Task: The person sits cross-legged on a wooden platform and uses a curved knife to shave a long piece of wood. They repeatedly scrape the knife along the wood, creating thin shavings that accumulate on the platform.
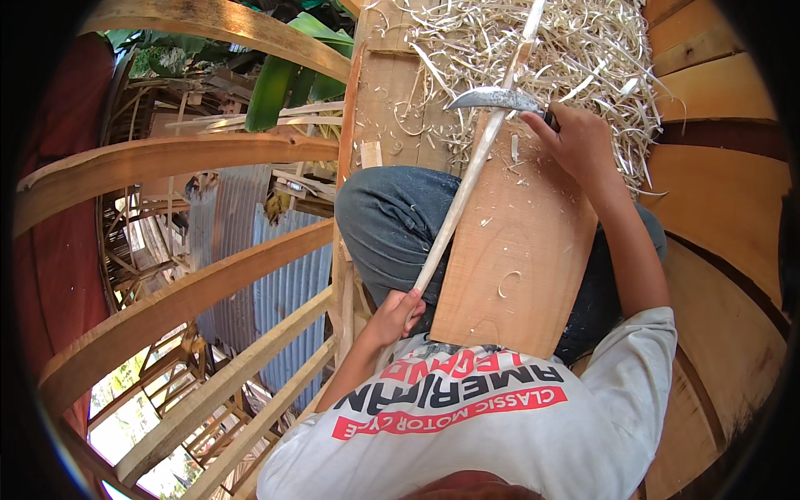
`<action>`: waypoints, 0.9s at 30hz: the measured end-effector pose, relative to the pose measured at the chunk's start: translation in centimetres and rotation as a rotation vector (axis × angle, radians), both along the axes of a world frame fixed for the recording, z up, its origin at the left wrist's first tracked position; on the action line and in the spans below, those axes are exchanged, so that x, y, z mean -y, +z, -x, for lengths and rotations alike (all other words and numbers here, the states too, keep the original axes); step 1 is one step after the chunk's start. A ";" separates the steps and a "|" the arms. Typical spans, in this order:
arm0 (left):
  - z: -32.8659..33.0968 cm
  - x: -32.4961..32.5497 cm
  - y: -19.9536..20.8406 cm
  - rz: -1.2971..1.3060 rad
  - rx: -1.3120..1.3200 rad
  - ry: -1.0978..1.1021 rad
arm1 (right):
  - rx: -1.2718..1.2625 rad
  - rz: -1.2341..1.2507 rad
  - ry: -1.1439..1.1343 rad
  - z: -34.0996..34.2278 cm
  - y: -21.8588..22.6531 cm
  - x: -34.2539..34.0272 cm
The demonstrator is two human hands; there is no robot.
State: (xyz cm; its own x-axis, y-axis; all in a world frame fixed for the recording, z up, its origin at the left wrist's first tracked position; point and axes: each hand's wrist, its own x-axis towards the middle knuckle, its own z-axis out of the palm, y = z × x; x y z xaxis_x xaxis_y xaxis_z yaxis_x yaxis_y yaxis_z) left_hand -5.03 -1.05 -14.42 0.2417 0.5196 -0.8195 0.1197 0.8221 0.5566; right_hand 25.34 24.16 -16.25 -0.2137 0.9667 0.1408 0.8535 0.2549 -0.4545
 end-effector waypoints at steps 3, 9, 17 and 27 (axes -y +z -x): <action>0.1 0.1 -0.1 -0.005 0.009 -0.008 | -0.140 0.260 0.076 -0.4 2.7 0.9; 0.9 0.0 0.2 0.025 0.020 -0.035 | -0.788 1.085 0.331 -3.0 5.1 2.1; 0.8 -0.2 0.6 0.025 0.025 -0.051 | -0.968 0.998 0.194 -6.1 2.4 1.5; 0.6 -0.3 0.7 0.008 0.009 -0.037 | -1.077 0.864 -0.048 -5.2 1.3 2.4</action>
State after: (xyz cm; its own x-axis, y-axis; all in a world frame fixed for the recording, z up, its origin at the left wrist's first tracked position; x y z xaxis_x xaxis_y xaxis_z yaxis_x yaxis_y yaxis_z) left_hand -5.67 -0.79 -13.71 0.2683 0.5033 -0.8214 0.1450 0.8219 0.5509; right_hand 30.54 21.80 -14.97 -0.3472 0.8343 -0.4284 -0.0170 -0.4623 -0.8866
